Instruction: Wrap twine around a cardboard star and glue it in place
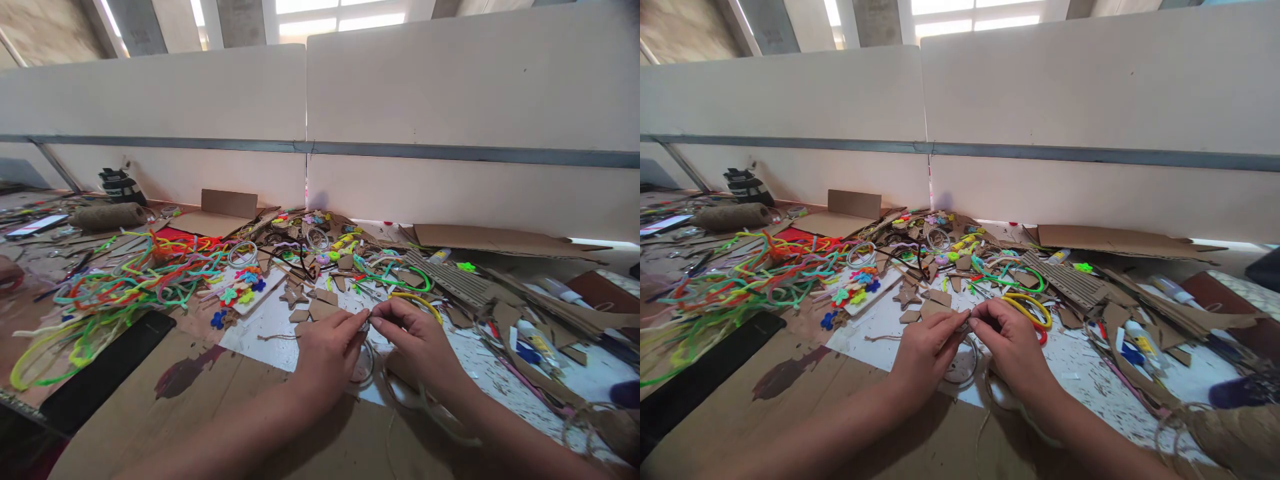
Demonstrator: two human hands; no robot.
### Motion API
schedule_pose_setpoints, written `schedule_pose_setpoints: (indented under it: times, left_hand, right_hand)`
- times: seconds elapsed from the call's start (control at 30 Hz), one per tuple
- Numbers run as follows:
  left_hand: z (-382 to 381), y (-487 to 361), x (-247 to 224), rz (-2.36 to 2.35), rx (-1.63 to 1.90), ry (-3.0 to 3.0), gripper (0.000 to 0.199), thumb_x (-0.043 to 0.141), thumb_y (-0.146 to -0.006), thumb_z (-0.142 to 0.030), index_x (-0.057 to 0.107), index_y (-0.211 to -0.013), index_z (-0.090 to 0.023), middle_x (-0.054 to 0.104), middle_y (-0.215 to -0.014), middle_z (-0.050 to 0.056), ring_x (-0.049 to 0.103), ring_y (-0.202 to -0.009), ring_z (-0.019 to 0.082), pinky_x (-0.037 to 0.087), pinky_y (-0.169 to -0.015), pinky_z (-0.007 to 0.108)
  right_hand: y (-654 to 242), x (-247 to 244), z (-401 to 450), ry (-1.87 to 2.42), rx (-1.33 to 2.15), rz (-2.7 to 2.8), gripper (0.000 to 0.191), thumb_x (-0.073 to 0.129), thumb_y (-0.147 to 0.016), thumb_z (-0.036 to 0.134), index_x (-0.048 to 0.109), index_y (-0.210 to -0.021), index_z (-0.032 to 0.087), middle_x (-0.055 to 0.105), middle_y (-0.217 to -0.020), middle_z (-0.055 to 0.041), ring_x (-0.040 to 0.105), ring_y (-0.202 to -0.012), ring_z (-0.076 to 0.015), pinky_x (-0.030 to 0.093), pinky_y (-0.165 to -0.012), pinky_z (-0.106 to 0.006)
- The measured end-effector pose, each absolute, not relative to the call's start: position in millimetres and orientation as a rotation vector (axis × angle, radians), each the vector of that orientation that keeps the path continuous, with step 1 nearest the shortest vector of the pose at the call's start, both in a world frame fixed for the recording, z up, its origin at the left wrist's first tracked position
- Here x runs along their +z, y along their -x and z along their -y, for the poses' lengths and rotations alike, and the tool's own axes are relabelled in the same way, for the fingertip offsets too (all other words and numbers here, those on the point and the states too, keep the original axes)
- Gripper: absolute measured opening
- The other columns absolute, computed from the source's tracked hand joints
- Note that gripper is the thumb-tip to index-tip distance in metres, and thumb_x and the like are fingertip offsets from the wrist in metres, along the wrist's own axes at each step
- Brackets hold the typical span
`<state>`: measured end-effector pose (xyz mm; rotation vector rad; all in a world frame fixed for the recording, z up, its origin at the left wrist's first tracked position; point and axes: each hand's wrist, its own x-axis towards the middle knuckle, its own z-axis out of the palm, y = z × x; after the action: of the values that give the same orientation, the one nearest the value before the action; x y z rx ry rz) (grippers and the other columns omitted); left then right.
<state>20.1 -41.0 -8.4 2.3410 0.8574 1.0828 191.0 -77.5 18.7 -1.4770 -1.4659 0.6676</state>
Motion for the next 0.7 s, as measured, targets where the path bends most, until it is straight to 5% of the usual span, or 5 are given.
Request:
schedule_pose_setpoints:
  times: [0.37,0.7]
  left_hand:
    - [42.0,-18.3,-2.0,-0.818,1.013,-2.151,0.03,0.065,-0.092,-0.024,0.072,-0.121,-0.021,0.077,-0.108,0.008,0.072,-0.094,0.021,0.055,-0.085,0.031]
    - [36.3,-16.9,5.7,-0.852,0.896,-1.807,0.024,0.056,-0.095,-0.027,0.078,-0.101,-0.02,0.078,-0.091,0.002,0.07,-0.083,0.018,0.051,-0.076,0.027]
  right_hand:
    - [-190.0,19.8,78.4,1.481,0.605,1.456,0.016,0.06,-0.085,0.034,0.065,-0.076,0.021,0.064,-0.075,-0.0008,0.058,-0.073,-0.0197,0.043,-0.067,-0.031]
    - [-187.6,17.8,83.2,1.517,0.468,1.652,0.013,0.058,-0.089,0.028,0.066,-0.08,0.023,0.063,-0.077,-0.0009,0.057,-0.07,-0.0185,0.042,-0.064,-0.029]
